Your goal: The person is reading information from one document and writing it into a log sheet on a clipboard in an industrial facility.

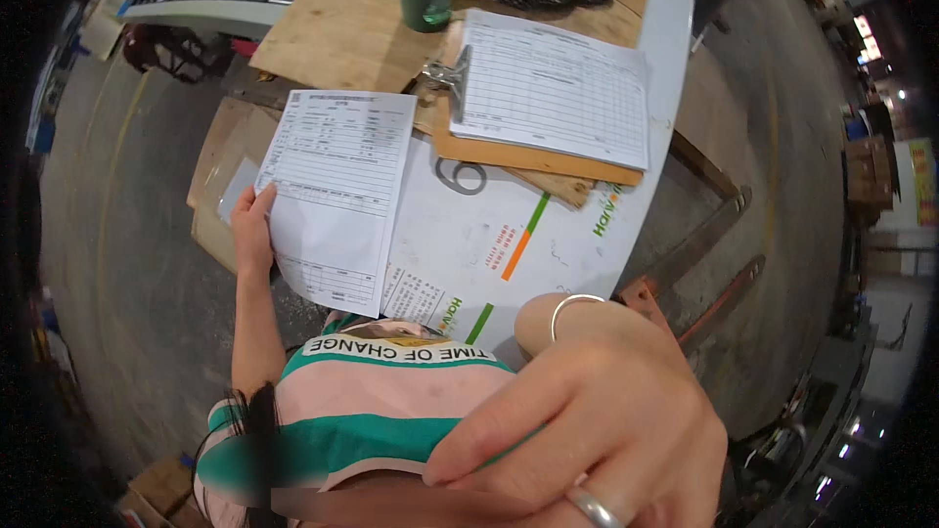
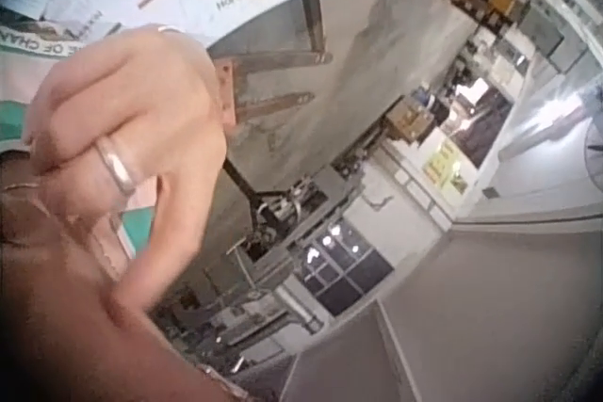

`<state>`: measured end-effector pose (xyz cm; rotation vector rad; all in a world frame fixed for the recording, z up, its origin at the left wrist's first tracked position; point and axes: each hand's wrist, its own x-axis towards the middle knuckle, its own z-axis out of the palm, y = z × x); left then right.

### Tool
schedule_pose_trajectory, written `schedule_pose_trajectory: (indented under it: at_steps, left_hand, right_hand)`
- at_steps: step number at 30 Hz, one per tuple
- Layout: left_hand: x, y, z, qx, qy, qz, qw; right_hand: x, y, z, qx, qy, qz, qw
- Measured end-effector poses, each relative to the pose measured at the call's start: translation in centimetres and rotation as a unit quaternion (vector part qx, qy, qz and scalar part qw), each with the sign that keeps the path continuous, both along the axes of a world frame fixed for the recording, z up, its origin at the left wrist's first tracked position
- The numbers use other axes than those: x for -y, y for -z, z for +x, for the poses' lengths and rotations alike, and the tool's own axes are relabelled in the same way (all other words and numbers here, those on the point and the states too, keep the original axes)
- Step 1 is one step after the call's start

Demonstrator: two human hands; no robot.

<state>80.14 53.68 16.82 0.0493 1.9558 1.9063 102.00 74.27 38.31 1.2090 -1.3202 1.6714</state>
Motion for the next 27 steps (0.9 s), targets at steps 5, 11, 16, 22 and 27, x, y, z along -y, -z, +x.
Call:
schedule_pose_trajectory:
  at_steps: [5,11,16,22,27]
  left_hand:
    - [0.2,-0.2,0.4,0.026,0.003,0.034,0.999]
    - [0.0,-0.8,0.7,0.031,-0.002,0.051,0.998]
    - [0.6,-0.7,0.1,0.029,0.004,0.056,0.998]
    - [1.6,-1.6,0.0,0.050,0.033,0.052,0.997]
    - [1.7,-0.8,-0.3,0.026,0.019,0.112,0.993]
  right_hand:
    - [-3.0,5.2,-0.2,0.344,0.201,-0.052,0.916]
    - [-8.1,16.6,-8.6,0.602,0.408,0.060,0.684]
    - [-6.7,20.2,-12.7,0.399,0.626,0.365,0.563]
    - [-7.2,19.6,-16.1,0.434,0.560,0.533,0.462]
    - [-7.2,18.2,-16.4,0.506,0.541,0.456,0.493]
